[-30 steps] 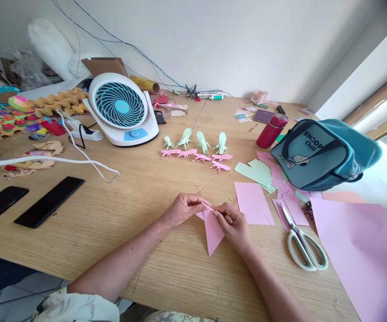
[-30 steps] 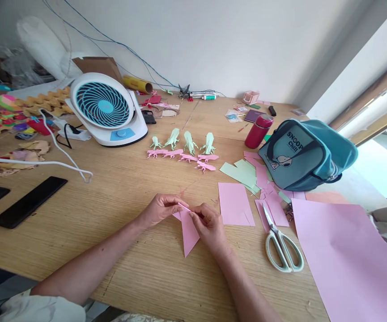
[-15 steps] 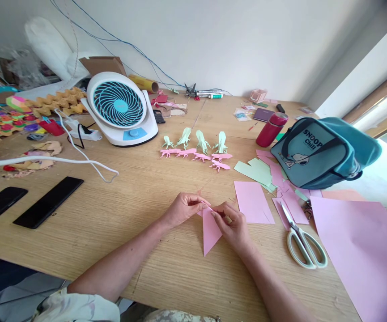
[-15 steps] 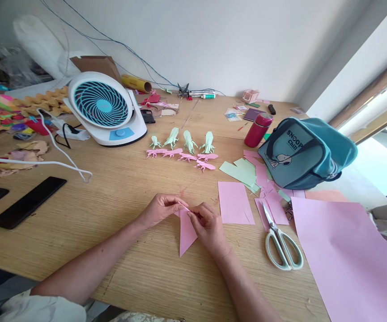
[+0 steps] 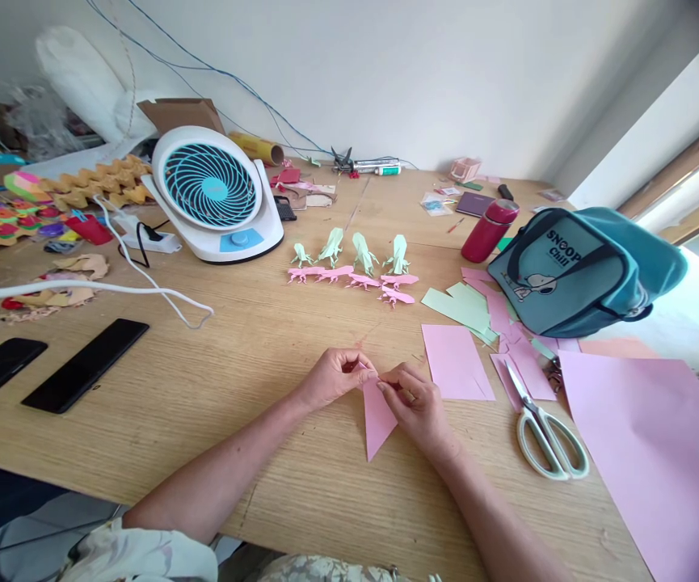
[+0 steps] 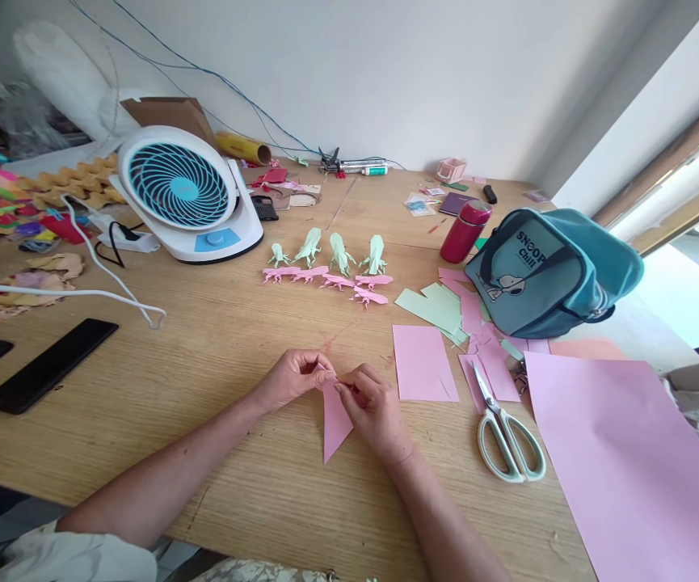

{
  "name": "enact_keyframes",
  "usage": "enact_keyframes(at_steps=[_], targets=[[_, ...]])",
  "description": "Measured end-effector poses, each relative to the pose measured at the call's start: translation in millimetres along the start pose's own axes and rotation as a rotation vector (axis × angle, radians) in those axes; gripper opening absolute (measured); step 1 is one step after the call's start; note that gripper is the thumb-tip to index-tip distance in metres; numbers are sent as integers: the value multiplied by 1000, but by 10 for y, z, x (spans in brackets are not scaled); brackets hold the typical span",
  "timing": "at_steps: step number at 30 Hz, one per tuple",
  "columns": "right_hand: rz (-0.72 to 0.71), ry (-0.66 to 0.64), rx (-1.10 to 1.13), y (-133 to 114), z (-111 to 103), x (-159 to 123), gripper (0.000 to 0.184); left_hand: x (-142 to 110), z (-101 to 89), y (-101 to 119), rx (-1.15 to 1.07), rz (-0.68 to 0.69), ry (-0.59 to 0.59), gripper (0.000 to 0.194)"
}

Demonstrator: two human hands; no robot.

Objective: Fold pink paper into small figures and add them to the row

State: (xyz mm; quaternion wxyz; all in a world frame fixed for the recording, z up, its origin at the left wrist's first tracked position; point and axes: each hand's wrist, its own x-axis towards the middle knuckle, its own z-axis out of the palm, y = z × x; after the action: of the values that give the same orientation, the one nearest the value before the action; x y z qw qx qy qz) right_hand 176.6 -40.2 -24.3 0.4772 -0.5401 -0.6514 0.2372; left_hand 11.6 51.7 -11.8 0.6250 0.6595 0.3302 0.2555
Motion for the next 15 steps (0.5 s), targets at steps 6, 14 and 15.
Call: enact_keyframes(at_steps=[6,14,15], targets=[[12,-4,8,-1,-11,-3,11,5,-65,12,35,46,49,27],[31,-3,26,3,-15,-2,12,9,-83,12,47,95,106,28],[31,0,30,5,-15,-3,12,8,-80,8,49,93,110,29]])
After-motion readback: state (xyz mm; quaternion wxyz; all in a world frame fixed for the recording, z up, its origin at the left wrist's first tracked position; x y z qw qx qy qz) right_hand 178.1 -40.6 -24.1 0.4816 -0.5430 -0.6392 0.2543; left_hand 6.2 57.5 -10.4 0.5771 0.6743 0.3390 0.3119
